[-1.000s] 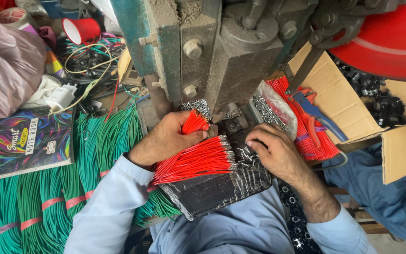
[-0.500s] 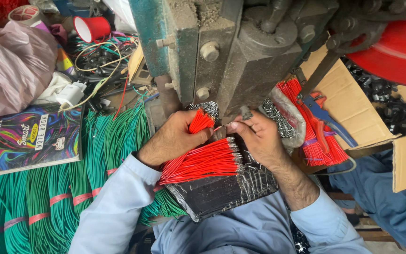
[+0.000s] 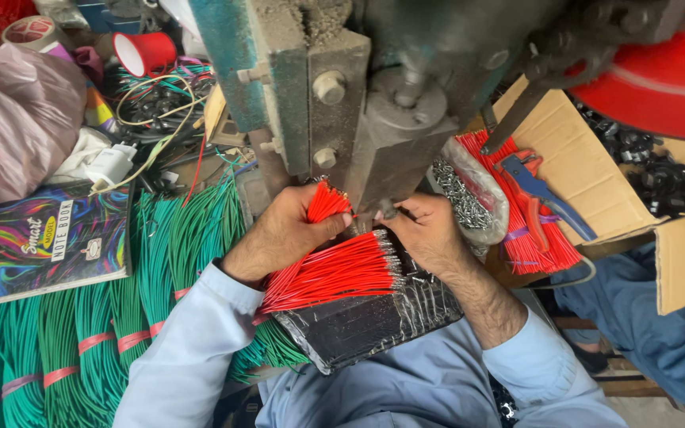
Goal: The person sits at a bench press machine and repeatedly crimps metal terminal connectors onto the stripped ends of red wires. They insert a wire end with a connector into the press, operate the machine to crimp it, and place the finished wire onto a growing bundle on their lap.
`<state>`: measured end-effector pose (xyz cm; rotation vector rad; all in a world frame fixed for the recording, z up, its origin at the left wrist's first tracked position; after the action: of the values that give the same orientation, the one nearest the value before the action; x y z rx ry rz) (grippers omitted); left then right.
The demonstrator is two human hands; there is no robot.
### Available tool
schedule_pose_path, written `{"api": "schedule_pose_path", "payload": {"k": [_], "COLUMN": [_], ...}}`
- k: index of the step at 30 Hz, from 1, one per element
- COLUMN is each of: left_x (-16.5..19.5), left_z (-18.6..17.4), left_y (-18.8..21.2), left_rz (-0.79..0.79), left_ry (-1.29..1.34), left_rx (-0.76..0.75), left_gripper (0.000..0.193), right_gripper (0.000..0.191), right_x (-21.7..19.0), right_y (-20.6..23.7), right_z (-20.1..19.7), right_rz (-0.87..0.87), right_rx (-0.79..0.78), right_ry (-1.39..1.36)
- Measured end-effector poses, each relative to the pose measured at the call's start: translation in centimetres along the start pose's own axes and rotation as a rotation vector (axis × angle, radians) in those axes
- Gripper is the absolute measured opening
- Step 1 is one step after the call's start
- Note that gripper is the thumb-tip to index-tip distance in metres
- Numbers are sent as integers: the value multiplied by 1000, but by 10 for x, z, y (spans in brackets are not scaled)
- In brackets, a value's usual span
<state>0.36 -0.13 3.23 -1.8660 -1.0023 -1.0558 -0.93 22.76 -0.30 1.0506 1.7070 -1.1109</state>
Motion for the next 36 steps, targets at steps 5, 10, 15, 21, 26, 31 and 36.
{"api": "schedule_pose_path", "payload": {"k": [5, 10, 15, 21, 26, 31, 36], "left_x": [5, -5, -17, -8, 0, -7, -9], "left_z": [9, 14, 11, 14, 7, -6, -6], "left_y": [-5, -18, -27, -17, -7, -5, -4], "left_rz": [-6, -48, -36, -53, -66, -39, -33], "left_ry": [26, -29, -24, -29, 25, -13, -53], "left_rx": [-6, -89, -82, -81, -87, -89, -80], "left_gripper": [8, 15, 13, 15, 18, 16, 15], "right_gripper": [12, 16, 17, 11, 12, 10, 13], "right_x": [-10, -26, -23, -22, -25, -4, 10], "right_y": [4, 17, 16, 27, 30, 25, 18], "right_z": [-6, -43, -61, -54, -54, -44, -28], "right_rz": [-11, -69, -133, -153, -40, -41, 36], "right_rx": [-62, -148, -250, -220, -132, 13, 129], "right_ry": [-175, 53, 478, 466, 355, 229, -8]}}
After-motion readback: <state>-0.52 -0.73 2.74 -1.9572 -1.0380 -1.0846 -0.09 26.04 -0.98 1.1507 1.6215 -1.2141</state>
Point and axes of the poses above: each hand's wrist, its own y-axis away from the middle knuckle, its own z-axis out of the palm, x = y × z, the point moved 3 cm from there along -y, towards the middle knuckle, and after that the axes turned 8 degrees about -y, right-handed, at the moved point
